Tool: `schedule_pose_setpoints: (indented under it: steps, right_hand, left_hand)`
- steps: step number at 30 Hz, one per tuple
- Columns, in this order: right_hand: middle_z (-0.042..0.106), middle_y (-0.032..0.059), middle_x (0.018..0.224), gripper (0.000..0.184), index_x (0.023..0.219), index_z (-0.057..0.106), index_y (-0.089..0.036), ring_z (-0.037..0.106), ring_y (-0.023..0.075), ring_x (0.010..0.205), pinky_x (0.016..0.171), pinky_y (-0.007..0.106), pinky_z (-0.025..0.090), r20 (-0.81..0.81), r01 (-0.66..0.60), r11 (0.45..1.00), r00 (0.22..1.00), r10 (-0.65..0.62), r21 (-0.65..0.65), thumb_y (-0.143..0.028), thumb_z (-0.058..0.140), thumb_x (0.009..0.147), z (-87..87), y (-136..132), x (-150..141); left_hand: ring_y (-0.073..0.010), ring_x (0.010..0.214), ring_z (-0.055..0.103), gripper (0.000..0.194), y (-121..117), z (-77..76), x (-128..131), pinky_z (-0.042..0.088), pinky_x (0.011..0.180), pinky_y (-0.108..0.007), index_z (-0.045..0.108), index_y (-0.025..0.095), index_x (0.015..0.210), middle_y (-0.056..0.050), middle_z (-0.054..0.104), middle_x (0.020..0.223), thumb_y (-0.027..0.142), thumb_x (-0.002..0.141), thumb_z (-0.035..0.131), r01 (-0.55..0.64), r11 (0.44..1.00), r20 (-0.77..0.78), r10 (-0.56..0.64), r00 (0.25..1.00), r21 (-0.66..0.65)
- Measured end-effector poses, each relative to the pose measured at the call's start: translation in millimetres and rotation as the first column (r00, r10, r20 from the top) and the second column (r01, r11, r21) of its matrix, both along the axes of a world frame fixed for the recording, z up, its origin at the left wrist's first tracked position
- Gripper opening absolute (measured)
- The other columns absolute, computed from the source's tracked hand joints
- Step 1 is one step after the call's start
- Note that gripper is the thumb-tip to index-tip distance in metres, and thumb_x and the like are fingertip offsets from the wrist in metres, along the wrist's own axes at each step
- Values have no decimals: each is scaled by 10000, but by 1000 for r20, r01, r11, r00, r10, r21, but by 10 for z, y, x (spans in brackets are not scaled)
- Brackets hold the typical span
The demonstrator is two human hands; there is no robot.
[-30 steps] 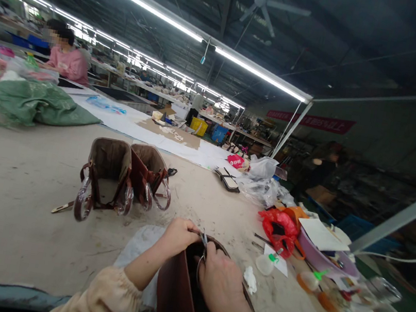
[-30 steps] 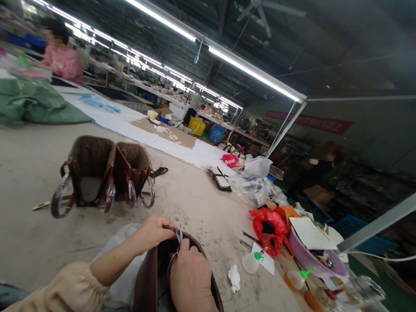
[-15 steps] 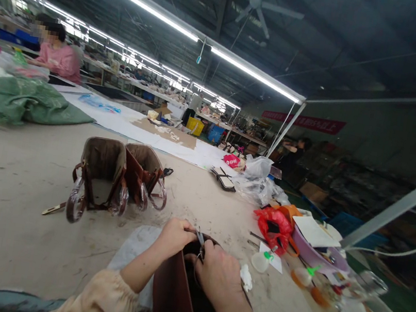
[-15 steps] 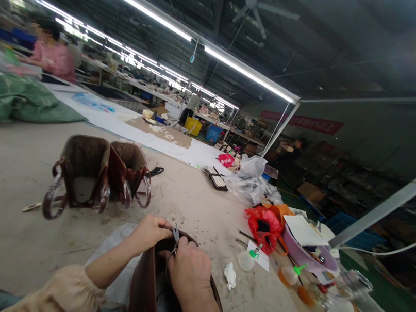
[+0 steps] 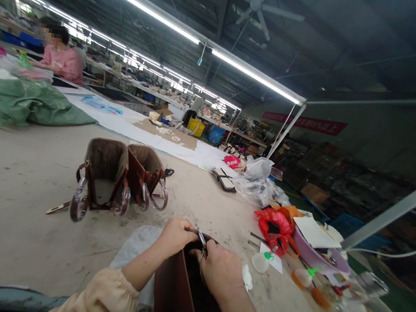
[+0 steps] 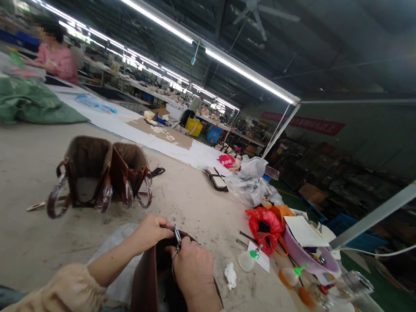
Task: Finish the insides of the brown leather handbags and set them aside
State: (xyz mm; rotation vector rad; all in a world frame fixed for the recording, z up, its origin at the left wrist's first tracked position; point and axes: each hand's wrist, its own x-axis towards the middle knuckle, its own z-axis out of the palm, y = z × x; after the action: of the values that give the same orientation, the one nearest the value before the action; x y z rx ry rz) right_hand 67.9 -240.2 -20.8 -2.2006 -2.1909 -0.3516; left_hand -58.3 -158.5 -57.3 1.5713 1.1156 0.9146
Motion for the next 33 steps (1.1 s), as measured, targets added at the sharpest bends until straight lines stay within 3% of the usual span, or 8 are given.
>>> schedule_pose_setpoints:
  steps: [3,8,12,20,27,30,33]
  right_hand:
    - [655,58,730,264,832,532,-202,630,230,663,554,296,410,-3,19,1000,1000,-19,-3,-459,472,819,21,-21,-33]
    - [647,84,754,401,851,534,-185,626,252,704,589,320,427,-50,78,997,996,-78,4,-570,506,745,62,-46,-127]
    - [649,102,771,429,871,541,-171,624,254,727,615,325,430,-71,111,994,991,-111,-9,-578,509,739,56,-18,-137]
    - [662,74,764,372,842,564,-196,630,226,719,610,293,423,-63,54,998,996,-55,-23,-552,471,783,39,21,-40]
    - [662,59,737,347,820,565,-198,628,205,677,569,270,398,-44,80,997,996,-80,2,-530,467,799,9,14,-35]
    - [647,47,717,364,797,550,-198,617,195,674,557,261,372,-83,35,998,996,-31,50,-552,467,788,30,-81,-80]
    - [627,15,717,245,788,534,-208,596,164,681,566,249,352,-128,-72,995,989,81,69,-451,510,797,39,-273,-112]
  left_hand:
    - [-127,573,545,197,10,-10,2,367,499,-203,699,150,708,4,637,586,268,601,581,-6,1000,-33,7,999,15]
    - [-141,632,581,255,33,-54,15,404,558,-214,704,154,767,-10,674,662,174,582,530,-9,1000,-17,9,1000,11]
    - [-141,635,578,222,31,-71,23,403,563,-211,700,153,738,-8,668,650,203,592,540,31,999,30,-32,999,20]
    - [-109,547,508,171,-14,29,2,344,502,-191,691,156,662,23,604,548,273,594,585,20,999,5,-20,1000,28]
    - [-116,548,516,171,27,-30,48,343,486,-196,691,151,663,14,607,547,263,587,587,-1,1000,5,1,1000,16]
    - [-127,573,541,183,46,-49,46,371,512,-204,692,149,698,-1,633,586,253,590,587,4,1000,20,-4,1000,-6]
    - [-131,560,543,204,53,-46,24,384,519,-214,690,146,723,-8,635,586,279,592,607,22,999,32,-21,999,-44]
